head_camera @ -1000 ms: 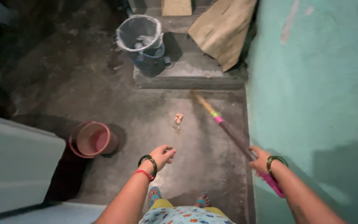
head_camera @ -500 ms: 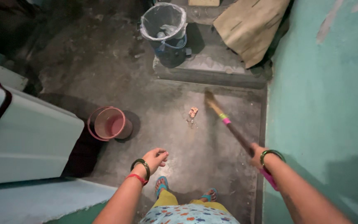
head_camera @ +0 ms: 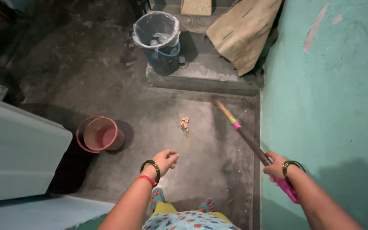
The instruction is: The person sweeps debris across a concrete floor and down a small set of stairs into a lower area using a broom.
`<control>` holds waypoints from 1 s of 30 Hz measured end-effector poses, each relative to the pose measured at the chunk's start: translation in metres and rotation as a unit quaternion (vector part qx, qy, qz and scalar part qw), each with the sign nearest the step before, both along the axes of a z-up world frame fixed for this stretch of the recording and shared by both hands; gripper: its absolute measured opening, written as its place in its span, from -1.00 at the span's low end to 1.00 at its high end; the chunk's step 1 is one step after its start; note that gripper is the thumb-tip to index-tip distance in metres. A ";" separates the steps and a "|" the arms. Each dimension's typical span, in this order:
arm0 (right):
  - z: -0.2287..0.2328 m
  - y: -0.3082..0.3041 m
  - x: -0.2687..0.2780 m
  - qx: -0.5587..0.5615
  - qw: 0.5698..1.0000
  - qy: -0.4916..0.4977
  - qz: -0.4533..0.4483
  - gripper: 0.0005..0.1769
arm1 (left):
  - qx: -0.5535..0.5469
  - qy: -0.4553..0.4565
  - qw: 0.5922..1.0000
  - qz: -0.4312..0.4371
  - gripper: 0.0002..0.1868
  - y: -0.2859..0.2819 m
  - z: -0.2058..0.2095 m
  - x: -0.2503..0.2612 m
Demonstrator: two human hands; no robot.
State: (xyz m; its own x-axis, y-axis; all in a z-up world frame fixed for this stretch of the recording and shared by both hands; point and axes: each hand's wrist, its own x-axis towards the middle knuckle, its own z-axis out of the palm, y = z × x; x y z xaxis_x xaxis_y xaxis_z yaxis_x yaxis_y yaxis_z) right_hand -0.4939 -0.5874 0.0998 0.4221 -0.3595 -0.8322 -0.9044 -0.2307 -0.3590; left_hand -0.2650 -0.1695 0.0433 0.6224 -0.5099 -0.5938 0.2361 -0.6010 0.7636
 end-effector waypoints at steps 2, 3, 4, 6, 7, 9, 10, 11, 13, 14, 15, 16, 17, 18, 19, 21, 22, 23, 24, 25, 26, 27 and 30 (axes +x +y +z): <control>-0.023 -0.001 -0.002 -0.003 1.000 0.003 0.010 -0.15 | 0.008 -0.005 1.000 0.001 -0.44 0.009 0.002 -0.004; -0.034 -0.001 -0.004 -0.005 1.000 0.011 0.028 -0.16 | 0.007 -0.002 1.000 0.007 -0.44 0.015 0.001 -0.007; -0.046 0.001 -0.006 -0.008 0.999 0.019 0.047 -0.16 | 0.005 0.001 1.000 0.014 -0.44 0.022 0.000 -0.009; -0.068 0.019 -0.010 -0.013 0.997 -0.004 0.072 -0.14 | 0.022 0.004 1.000 0.019 -0.44 0.035 -0.004 -0.012; -0.072 0.026 -0.012 -0.016 0.996 -0.015 0.083 -0.12 | 0.030 0.006 0.999 0.020 -0.44 0.041 -0.005 -0.014; -0.070 0.047 -0.009 -0.035 0.992 0.003 0.125 -0.13 | 0.027 0.015 0.999 0.034 -0.44 0.052 -0.006 -0.016; -0.064 0.060 -0.007 -0.046 0.988 0.011 0.145 -0.14 | 0.025 0.019 0.999 0.040 -0.44 0.056 -0.006 -0.016; -0.055 0.071 -0.005 -0.034 0.989 0.005 0.141 -0.14 | 0.027 0.016 0.999 0.039 -0.44 0.059 -0.005 -0.015; -0.035 0.090 -0.004 -0.011 0.991 -0.007 0.133 -0.14 | 0.030 0.011 0.999 0.035 -0.46 0.068 -0.004 -0.015; -0.024 0.097 -0.004 0.008 0.993 -0.005 0.119 -0.13 | 0.013 0.014 0.999 0.038 -0.46 0.070 -0.005 -0.014; -0.014 0.102 -0.004 0.027 0.994 -0.004 0.103 -0.12 | -0.005 0.018 0.999 0.038 -0.46 0.071 -0.006 -0.012; -0.004 0.106 -0.005 0.046 0.995 -0.003 0.086 -0.12 | -0.022 0.022 0.999 0.039 -0.47 0.073 -0.008 -0.011; 0.005 0.112 -0.008 0.055 0.997 -0.006 0.053 -0.11 | -0.031 0.020 0.999 0.033 -0.47 0.077 -0.008 -0.008; 0.012 0.116 -0.011 0.065 0.998 -0.009 0.019 -0.10 | -0.040 0.019 0.999 0.028 -0.48 0.079 -0.009 -0.005; 0.014 0.122 -0.016 0.077 0.997 -0.012 -0.014 -0.10 | -0.046 0.018 0.999 0.023 -0.48 0.084 -0.010 -0.004; 0.012 0.132 -0.027 0.072 0.996 -0.017 -0.047 -0.08 | -0.048 0.019 0.999 0.014 -0.50 0.090 -0.012 0.002; 0.008 0.137 -0.035 0.070 0.995 -0.019 -0.063 -0.08 | -0.047 0.020 0.999 0.010 -0.50 0.096 -0.011 0.002; 0.000 0.143 -0.043 0.080 0.990 -0.040 -0.107 -0.09 | -0.053 0.025 0.998 0.007 -0.51 0.103 -0.010 0.002; -0.012 0.154 -0.051 0.090 0.983 -0.061 -0.151 -0.11 | -0.058 0.029 0.998 0.004 -0.51 0.109 -0.008 0.001; -0.026 0.163 -0.058 0.101 0.973 -0.081 -0.193 -0.12 | -0.062 0.033 0.998 0.002 -0.51 0.118 -0.005 0.000; -0.039 0.170 -0.065 0.089 0.968 -0.092 -0.216 -0.13 | -0.064 0.032 0.997 -0.003 -0.51 0.127 -0.003 -0.004; -0.054 0.180 -0.071 0.079 0.963 -0.102 -0.237 -0.13 | -0.064 0.030 0.997 -0.006 -0.51 0.142 -0.001 -0.008; -0.094 0.204 -0.084 0.100 0.938 -0.126 -0.307 -0.23 | -0.087 0.048 0.995 0.002 -0.48 0.186 0.005 -0.015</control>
State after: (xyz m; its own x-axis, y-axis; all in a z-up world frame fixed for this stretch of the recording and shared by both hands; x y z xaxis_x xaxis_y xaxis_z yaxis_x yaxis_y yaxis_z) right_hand -0.5781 -0.3835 0.0055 0.3785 -0.4462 -0.8109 -0.7261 0.4002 -0.5591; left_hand -0.2798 0.0166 0.0484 0.5694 -0.6080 -0.5533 0.3142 -0.4610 0.8299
